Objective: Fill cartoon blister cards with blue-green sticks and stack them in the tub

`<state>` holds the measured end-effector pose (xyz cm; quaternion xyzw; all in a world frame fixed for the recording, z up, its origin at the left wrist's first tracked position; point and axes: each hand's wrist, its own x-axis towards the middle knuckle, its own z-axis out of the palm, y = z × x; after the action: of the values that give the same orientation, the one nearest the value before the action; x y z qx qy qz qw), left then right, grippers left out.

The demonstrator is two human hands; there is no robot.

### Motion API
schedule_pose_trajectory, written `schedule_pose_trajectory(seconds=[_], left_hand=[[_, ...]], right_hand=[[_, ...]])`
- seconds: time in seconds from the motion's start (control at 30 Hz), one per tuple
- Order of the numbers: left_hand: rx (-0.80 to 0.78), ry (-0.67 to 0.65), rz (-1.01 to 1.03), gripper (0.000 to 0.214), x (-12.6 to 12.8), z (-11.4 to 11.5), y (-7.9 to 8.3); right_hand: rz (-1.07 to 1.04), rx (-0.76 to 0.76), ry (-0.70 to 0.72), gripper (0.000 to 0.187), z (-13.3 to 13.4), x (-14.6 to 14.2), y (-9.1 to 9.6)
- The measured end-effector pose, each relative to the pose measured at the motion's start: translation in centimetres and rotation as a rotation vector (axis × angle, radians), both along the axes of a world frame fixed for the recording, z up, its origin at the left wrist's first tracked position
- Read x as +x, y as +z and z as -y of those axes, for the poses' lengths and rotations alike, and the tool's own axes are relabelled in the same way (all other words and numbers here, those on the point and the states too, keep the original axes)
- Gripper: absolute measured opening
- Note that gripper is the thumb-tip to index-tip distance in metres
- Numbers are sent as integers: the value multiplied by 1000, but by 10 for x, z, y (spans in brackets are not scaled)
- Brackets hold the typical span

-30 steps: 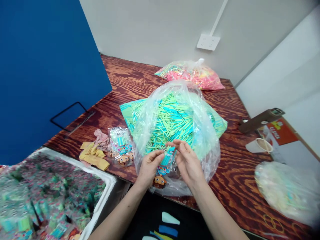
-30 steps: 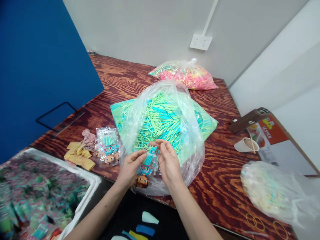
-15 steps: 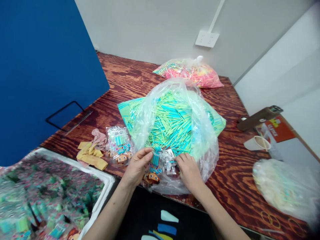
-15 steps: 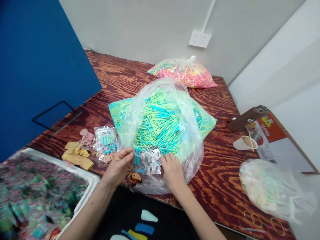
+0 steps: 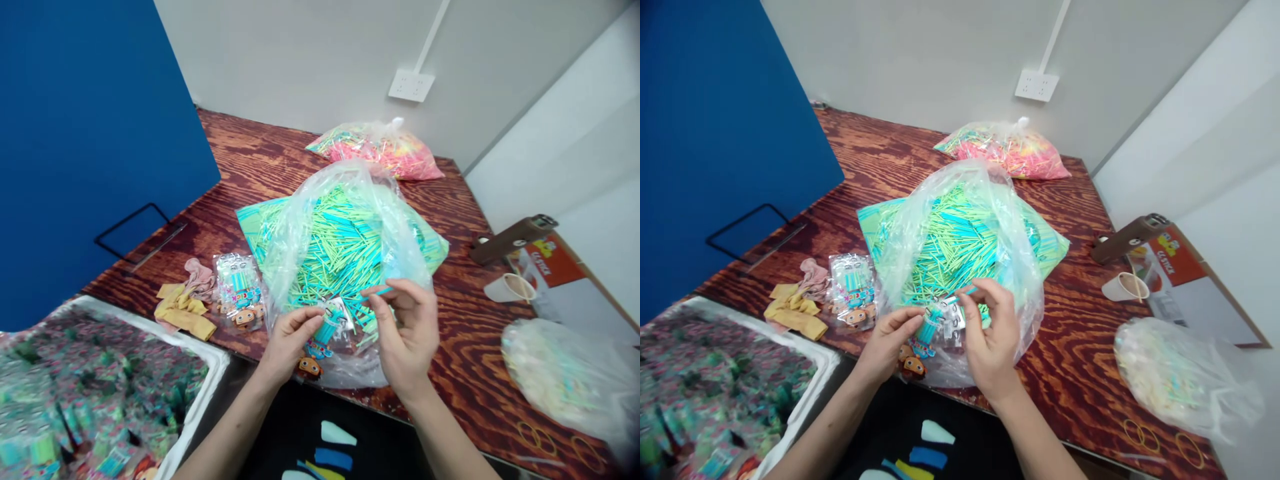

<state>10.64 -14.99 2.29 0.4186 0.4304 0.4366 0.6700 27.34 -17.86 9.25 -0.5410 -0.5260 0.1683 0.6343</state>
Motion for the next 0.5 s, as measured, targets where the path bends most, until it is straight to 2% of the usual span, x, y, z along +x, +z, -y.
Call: schedule_pose_trajectory(seconds=[0.13, 0.3, 0.4, 0.5], left_hand=[[32, -21, 7, 22, 2, 4, 1], [-1, -7, 25, 21, 2, 5, -1], [-19, 57, 43, 21, 4, 6, -2], [-37, 68, 75, 22, 6, 6, 0]], right_hand=[[-82, -145, 122, 21, -5, -12, -4], [-33, -314, 208, 17, -4, -10, -10], [-40, -326, 215, 8, -3, -9, -8], [-118, -258, 152, 8, -3, -10, -6]])
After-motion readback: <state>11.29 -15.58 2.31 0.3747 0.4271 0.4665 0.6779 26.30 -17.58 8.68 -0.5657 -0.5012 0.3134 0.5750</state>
